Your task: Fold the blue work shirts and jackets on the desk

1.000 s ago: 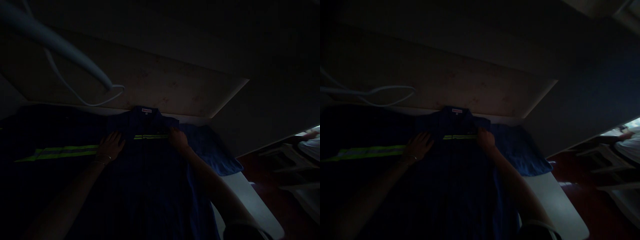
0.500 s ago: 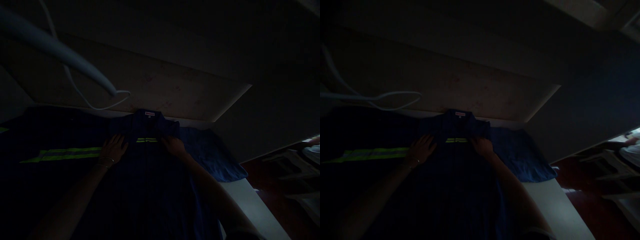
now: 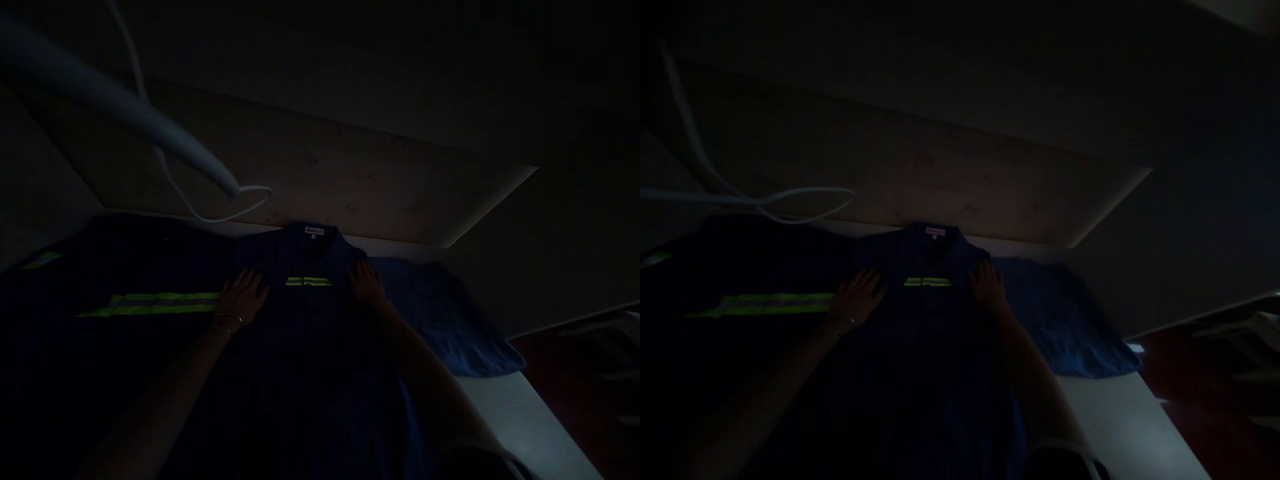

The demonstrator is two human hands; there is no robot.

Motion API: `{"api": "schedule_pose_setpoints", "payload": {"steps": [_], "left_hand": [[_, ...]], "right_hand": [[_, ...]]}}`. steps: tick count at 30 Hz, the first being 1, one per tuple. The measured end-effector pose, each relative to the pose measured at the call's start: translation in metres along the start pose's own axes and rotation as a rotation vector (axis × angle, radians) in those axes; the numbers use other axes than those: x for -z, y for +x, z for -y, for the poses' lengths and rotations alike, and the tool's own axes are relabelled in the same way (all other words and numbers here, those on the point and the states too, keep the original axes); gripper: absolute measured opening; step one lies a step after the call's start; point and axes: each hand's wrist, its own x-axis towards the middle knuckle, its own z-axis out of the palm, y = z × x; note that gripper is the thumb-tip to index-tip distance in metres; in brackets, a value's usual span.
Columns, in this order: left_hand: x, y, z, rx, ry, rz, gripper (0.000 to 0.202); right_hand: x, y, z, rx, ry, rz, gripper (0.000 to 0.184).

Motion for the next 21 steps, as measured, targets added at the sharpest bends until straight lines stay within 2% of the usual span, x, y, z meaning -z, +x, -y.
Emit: {"api": "schedule_pose_setpoints", "payload": {"steps": [3,6,9,11,13,14,17,19,21], "left_hand": [[-0.001,-0.001,0.000,0.000,-0.008,-0.005,0.057],[0.003,0.001,-0.002,-0.001,-0.018,-0.009,0.054],[0.020,-0.004,-0.009,-0.008,-0.037,-0.071,0.048],[0.041,-0.023,-0.016,-0.023,-0.117,-0.125,0.045],[0.064,-0.061,-0.020,-0.053,-0.260,-0.109,0.042],[0.076,-0.088,-0.020,-0.065,-0.337,-0.072,0.041],[0.099,-0.188,-0.008,-0.051,-0.427,0.126,0.034],[0.102,-0.257,0.010,0.108,-0.418,0.227,0.034],[0.096,-0.312,0.029,0.316,-0.387,0.220,0.043]], "right_hand": [[0.010,0.000,0.001,0.006,0.048,0.051,0.068],[0.027,-0.011,0.004,-0.019,0.144,-0.034,0.062],[0.046,-0.045,0.000,-0.008,0.265,-0.164,0.054],[0.056,-0.085,-0.011,0.007,0.357,-0.163,0.050],[0.062,-0.140,-0.030,-0.034,0.449,-0.062,0.046],[0.063,-0.172,-0.041,-0.078,0.493,0.032,0.045],[0.064,-0.268,-0.077,-0.199,0.556,0.194,0.048],[0.064,-0.324,-0.096,-0.304,0.605,0.345,0.052],[0.063,-0.364,-0.107,-0.422,0.645,0.403,0.055]]}}
